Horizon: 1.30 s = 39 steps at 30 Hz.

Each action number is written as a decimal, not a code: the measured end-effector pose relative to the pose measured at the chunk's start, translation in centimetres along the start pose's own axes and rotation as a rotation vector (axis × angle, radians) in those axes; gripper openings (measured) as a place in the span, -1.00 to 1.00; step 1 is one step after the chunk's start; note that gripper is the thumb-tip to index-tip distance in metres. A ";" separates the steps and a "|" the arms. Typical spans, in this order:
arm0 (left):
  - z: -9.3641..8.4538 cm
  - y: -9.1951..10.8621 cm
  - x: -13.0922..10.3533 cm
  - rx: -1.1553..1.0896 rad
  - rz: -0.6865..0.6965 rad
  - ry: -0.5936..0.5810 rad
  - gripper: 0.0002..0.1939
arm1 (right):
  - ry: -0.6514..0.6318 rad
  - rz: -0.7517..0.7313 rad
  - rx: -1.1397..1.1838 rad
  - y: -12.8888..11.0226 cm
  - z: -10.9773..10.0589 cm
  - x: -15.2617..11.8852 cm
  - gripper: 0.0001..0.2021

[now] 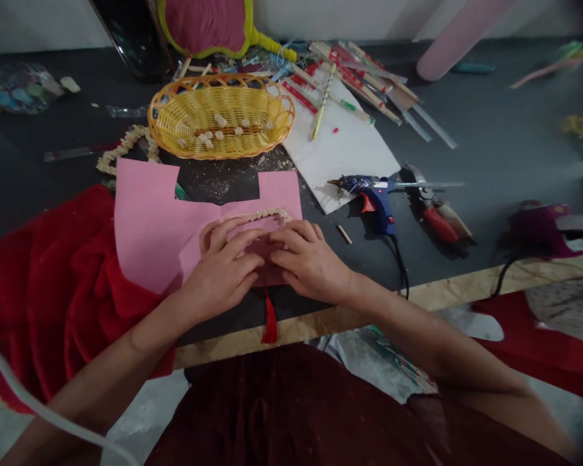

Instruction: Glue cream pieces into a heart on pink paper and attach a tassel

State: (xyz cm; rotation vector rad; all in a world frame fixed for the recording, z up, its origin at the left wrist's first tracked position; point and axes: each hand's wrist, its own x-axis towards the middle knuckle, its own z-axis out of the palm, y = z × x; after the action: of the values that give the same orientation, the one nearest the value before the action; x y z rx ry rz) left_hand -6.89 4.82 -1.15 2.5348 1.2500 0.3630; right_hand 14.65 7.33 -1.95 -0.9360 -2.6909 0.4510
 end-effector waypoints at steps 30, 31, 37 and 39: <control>0.3 0.3 0.5 -0.079 -0.131 0.080 -0.66 | -0.041 -0.016 0.090 1.1 0.2 -0.1 -0.74; 0.1 0.3 0.5 -0.074 -0.130 0.084 -0.65 | -0.029 -0.007 0.098 1.1 0.1 -0.4 -0.70; -1.0 1.1 -1.6 0.003 -0.107 0.129 -0.72 | 0.131 0.189 0.117 1.0 -0.7 -3.5 -0.64; -0.6 1.6 -3.0 0.033 -0.122 0.100 -0.78 | 0.188 0.237 0.136 0.6 -0.7 -4.6 -0.69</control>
State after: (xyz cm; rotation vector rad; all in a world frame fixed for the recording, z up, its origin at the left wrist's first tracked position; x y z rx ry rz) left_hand -7.68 1.51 -0.32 2.4792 1.4514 0.4499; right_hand 18.74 4.96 -2.17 -1.1980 -2.3606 0.5561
